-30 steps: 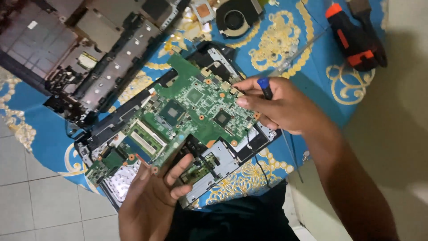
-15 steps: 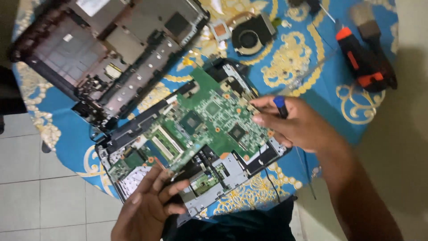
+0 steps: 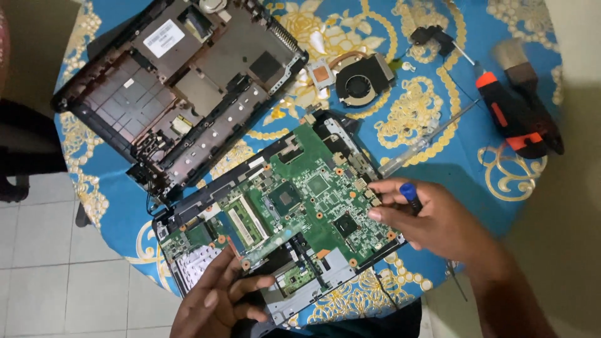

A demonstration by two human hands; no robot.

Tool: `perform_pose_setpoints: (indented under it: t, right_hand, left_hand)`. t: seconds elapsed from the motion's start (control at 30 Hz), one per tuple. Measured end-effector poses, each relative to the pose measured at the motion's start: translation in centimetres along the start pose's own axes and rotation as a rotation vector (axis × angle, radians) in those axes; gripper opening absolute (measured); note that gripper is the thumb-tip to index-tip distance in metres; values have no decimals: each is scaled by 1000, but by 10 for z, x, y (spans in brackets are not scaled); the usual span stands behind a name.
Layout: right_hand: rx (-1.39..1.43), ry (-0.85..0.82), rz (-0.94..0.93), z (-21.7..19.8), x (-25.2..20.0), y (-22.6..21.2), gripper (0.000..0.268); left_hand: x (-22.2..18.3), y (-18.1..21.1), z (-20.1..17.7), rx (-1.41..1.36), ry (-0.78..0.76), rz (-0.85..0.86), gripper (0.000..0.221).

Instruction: Removing a motherboard from a laptop chassis and inspecting it using a screwdriver.

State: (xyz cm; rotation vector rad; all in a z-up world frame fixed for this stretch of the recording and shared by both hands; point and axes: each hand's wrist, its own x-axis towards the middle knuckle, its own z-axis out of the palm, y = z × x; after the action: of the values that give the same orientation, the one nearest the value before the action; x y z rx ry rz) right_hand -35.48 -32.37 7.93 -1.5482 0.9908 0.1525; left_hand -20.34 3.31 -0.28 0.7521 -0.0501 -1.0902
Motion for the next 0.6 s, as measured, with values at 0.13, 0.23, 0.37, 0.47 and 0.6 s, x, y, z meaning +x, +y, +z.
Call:
perform_pose_setpoints:
  t: [0.13, 0.23, 0.37, 0.47, 0.6]
  right_hand:
    - [-38, -12, 82, -5, -3, -1, 66]
    - [32, -25, 42, -6, -3, 5, 65]
    - [-46, 29, 124, -6, -8, -1, 58]
    - [-98, 40, 119, -6, -7, 2, 57]
    - [-164, 20, 138, -7, -13, -5, 61]
  left_hand:
    - [4, 0, -5, 5, 5, -13, 71]
    - [7, 0, -3, 28, 49, -36, 71]
    - [9, 4, -6, 74, -17, -78, 74]
    - [6, 9, -4, 181, -49, -90, 73]
    - [0, 15, 0, 266, -71, -78, 69]
